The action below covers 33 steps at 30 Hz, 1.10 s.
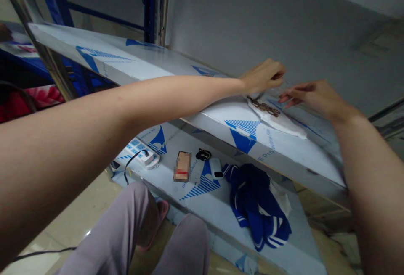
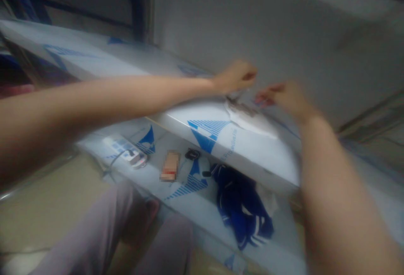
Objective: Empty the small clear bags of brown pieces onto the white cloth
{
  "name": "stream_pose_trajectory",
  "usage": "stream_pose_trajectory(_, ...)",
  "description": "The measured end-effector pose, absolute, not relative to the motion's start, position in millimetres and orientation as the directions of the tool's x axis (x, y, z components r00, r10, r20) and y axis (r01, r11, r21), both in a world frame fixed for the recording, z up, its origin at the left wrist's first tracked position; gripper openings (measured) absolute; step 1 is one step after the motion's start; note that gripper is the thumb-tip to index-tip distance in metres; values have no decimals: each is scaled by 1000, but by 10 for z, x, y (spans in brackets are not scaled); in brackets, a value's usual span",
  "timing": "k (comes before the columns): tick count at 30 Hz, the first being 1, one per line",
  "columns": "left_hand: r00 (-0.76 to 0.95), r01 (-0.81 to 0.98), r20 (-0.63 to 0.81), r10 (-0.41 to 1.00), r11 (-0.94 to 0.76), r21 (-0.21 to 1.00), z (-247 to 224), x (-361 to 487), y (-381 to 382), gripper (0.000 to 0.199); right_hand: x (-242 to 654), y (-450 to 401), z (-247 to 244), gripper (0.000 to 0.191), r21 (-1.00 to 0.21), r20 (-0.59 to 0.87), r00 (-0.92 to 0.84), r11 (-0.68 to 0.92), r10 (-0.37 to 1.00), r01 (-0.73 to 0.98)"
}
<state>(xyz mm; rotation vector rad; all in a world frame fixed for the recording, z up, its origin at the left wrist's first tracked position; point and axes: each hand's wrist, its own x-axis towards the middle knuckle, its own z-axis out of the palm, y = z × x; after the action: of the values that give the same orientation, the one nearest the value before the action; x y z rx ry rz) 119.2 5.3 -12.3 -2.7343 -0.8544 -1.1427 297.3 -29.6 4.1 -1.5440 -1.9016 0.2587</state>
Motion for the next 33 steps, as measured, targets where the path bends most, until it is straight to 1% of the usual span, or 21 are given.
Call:
stream_pose_trajectory(3,588,546,671,452,-834,82,-91,1108,42,25,2979,-292,25,14,-525,363,-84,278,928,804)
stream_pose_trajectory(6,615,559,670,416,-829,3,-71,1059,11,26,2891,-351,24,16,-512,391,-128,331,911,792)
stream_pose_trajectory(8,625,571,658,420,-821,-18,-73,1059,-16,28,2807,-393,25,23,-575,391,-150,368,908,731)
stream_pose_trajectory(9,659,541,642,392,-840,-43,-78,1067,-31,28,2771,-404,24,26,-591,397,-170,393,902,704)
stream_pose_trajectory(12,683,542,604,412,-839,-41,-93,1101,-84,31,2718,-388,20,25,-630,431,-195,449,881,634)
stream_pose_trajectory(16,644,598,602,471,-801,-13,-93,1125,-139,31,2743,-341,23,19,-650,438,-148,426,887,630)
stream_pose_trajectory(18,592,630,600,538,-773,71,-94,1128,-130,36,2752,-339,29,16,-656,461,-111,423,880,626)
stream_pose_trajectory(20,543,619,568,618,-752,227,-104,1132,-95,46,2752,-346,39,17,-658,491,-82,431,867,617)
stream_pose_trajectory(23,530,472,462,712,-700,537,-138,1144,-29,58,2751,-350,57,20,-669,539,-36,454,842,589)
stream_pose_trajectory(24,532,407,426,732,-662,629,-152,1150,-14,59,2754,-346,63,21,-677,553,-20,463,833,572)
stream_pose_trajectory(26,509,300,360,782,-553,777,-177,1163,-4,54,2768,-331,70,24,-696,573,12,478,820,536)
stream_pose_trajectory(28,468,199,305,829,-436,878,-197,1177,-15,43,2783,-314,73,25,-713,582,42,485,812,506)
stream_pose_trajectory(30,465,96,234,854,-311,945,-204,1189,-35,30,2790,-307,75,25,-732,579,63,485,813,479)
stream_pose_trajectory(31,484,43,204,851,-257,966,-202,1193,-46,26,2787,-310,77,25,-742,575,66,485,816,463)
stream_pose_trajectory(33,518,-58,191,834,-188,980,-182,1195,-68,24,2772,-326,86,25,-760,567,66,490,821,428)
